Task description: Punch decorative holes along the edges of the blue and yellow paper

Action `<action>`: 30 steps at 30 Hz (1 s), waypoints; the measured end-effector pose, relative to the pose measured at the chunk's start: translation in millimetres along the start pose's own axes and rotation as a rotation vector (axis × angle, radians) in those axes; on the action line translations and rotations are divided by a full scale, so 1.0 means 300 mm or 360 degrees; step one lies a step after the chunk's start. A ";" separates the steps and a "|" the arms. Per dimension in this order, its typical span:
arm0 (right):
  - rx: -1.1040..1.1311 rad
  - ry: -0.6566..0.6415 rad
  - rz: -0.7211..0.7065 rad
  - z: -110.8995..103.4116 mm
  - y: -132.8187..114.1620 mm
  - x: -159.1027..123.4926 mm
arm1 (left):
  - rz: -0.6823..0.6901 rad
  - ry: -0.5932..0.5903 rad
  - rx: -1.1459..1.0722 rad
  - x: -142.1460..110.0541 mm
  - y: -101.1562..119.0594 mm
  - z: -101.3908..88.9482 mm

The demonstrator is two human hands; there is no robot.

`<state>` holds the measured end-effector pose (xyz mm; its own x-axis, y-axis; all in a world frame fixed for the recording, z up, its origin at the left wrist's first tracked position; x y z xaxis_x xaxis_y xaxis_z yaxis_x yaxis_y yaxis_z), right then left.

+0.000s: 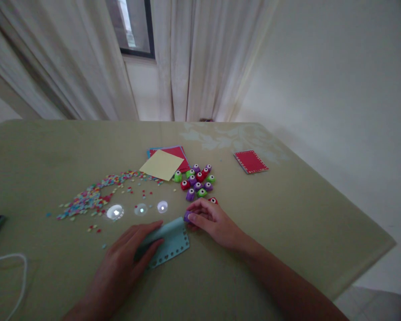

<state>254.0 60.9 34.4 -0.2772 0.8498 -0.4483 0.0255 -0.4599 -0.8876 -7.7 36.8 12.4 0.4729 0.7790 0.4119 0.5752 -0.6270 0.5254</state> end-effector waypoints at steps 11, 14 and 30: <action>0.0151 -0.0122 -0.0101 0.003 -0.029 -0.015 | -0.0070 0.0057 -0.0128 0.023 0.017 -0.024; 0.0146 -0.0134 -0.0097 0.004 -0.030 -0.017 | -0.0077 0.0041 -0.0135 0.028 0.024 -0.029; 0.0090 -0.0064 -0.0151 -0.001 -0.018 -0.012 | -0.0185 0.0026 -0.0197 0.025 0.031 -0.025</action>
<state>255.2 60.4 40.8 -0.3143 0.8797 -0.3568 -0.0563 -0.3925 -0.9180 -3.9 36.8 26.0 0.3965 0.8469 0.3544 0.5384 -0.5272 0.6574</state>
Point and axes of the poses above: each hand's wrist, its own x-axis towards the middle knuckle, its own z-axis out of the palm, y = z × x, the point moved 4 cm from there along x, towards the middle knuckle, and after that the axes turned 11 degrees about z, right-handed, at the moved point
